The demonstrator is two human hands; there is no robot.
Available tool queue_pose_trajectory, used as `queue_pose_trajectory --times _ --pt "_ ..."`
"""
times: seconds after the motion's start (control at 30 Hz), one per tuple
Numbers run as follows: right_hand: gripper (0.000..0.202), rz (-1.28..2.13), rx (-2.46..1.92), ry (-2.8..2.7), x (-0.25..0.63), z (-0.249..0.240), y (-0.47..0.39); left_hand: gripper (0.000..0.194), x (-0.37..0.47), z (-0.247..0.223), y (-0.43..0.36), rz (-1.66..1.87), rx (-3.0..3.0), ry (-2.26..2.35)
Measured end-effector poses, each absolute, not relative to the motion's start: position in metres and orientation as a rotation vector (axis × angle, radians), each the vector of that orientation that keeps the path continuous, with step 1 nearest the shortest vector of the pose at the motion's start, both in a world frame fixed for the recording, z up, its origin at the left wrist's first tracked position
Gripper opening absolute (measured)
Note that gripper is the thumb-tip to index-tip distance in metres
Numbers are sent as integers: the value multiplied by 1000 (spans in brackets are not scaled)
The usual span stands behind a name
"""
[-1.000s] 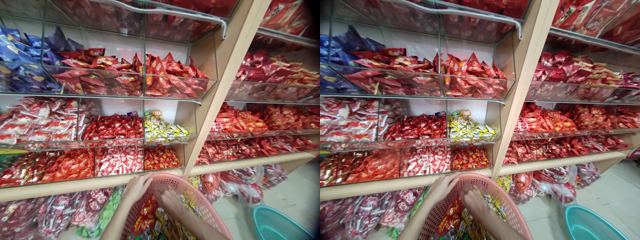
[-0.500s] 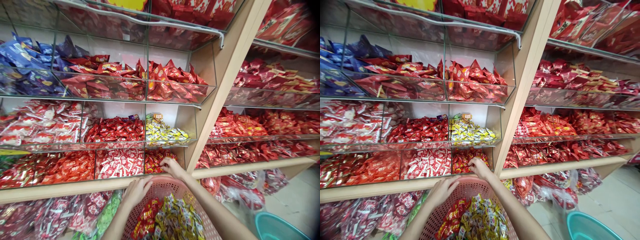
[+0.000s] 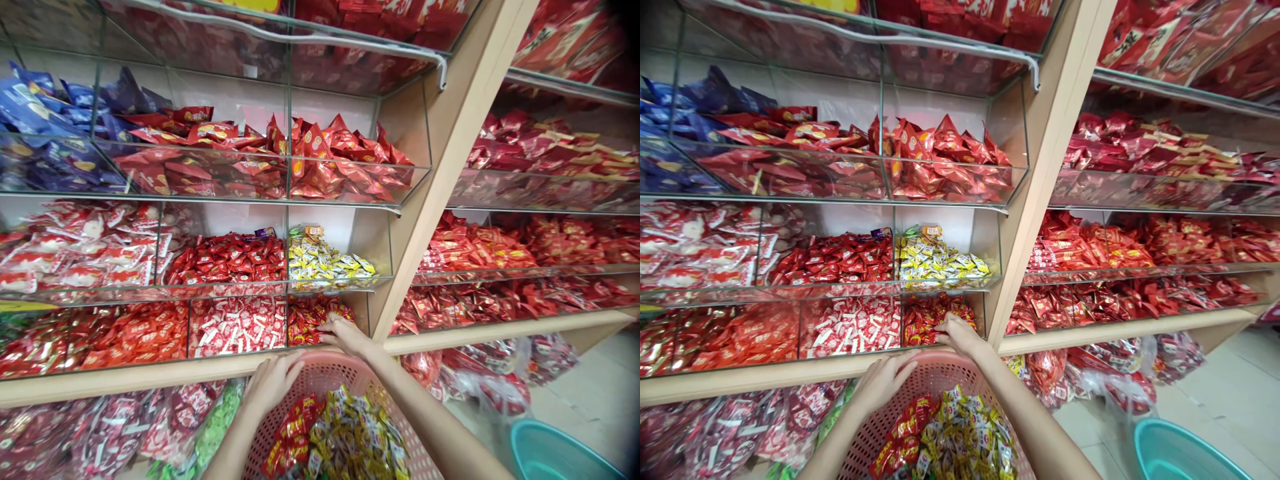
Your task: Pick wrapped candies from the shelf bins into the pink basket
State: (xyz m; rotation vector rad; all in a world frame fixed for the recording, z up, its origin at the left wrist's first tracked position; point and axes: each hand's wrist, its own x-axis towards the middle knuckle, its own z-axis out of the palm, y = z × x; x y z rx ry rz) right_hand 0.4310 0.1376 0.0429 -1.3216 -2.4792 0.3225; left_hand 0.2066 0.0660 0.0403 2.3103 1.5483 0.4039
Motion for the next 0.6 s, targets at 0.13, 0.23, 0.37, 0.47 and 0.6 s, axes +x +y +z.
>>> queue_pose_trajectory --times 0.13,0.23,0.37,0.47,0.6 --pt "25 269 -1326 -2503 428 49 136 48 208 41 66 375 2305 1584" --pt "18 266 -1346 -2443 427 50 135 48 208 40 65 384 2305 1577" --pt "16 280 -1354 -2359 427 50 133 48 207 39 65 384 2297 1589" --pt "16 262 -1314 -2332 427 50 131 49 207 39 66 379 2304 1587" --pt "13 210 -1269 -2299 427 47 123 50 207 41 65 389 2316 1576"
